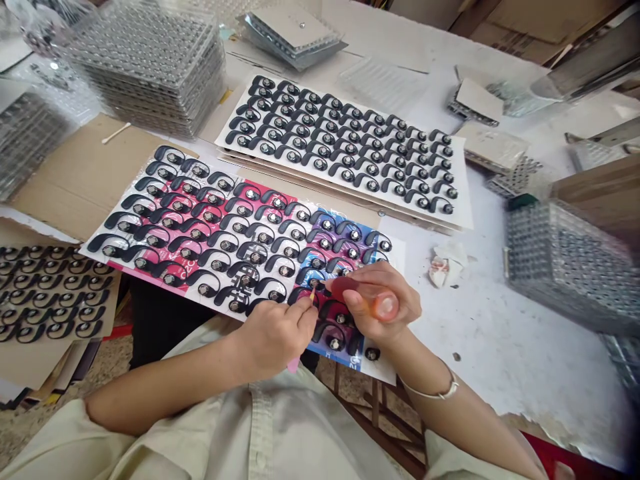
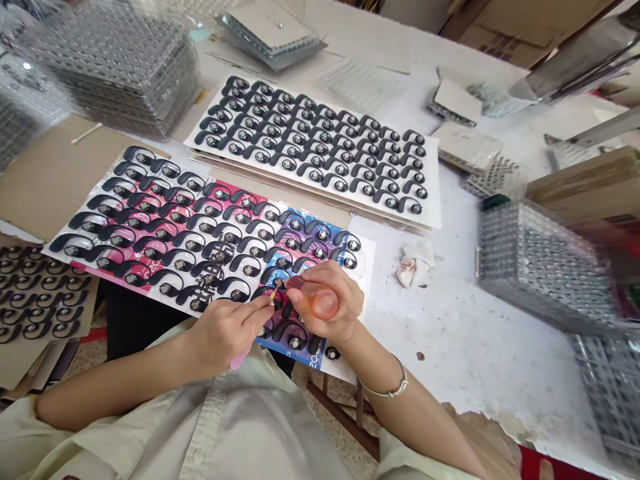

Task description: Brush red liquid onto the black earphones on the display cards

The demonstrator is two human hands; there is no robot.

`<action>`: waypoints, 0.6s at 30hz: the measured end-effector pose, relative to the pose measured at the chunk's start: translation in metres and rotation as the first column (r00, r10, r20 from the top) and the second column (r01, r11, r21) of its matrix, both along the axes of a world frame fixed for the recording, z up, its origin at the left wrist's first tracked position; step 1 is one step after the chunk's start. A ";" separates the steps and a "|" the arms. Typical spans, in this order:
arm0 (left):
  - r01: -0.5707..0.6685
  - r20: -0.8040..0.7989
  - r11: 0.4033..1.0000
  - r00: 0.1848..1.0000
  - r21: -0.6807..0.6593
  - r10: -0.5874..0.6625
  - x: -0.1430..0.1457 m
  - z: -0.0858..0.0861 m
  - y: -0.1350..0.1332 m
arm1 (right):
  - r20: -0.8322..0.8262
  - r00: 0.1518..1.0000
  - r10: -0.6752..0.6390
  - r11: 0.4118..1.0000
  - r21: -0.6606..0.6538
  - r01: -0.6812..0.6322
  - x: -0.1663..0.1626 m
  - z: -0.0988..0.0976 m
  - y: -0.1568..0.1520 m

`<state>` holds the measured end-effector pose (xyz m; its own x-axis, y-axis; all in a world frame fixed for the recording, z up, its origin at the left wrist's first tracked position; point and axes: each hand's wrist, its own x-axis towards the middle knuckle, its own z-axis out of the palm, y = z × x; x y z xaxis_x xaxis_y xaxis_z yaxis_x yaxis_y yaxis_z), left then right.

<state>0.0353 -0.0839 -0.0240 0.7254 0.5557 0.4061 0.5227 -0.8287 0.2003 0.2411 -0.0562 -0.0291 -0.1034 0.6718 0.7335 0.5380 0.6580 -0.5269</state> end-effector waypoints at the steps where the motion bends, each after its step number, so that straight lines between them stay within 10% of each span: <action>1: -0.003 0.007 1.000 1.000 0.010 0.003 0.000 0.000 0.000 | -0.001 1.000 0.005 1.000 -0.004 -0.005 0.000 0.000 0.000; 18: -0.024 0.014 0.996 1.000 -0.086 0.025 -0.001 0.002 0.002 | -0.075 0.997 0.019 1.000 0.012 -0.018 0.007 -0.003 0.001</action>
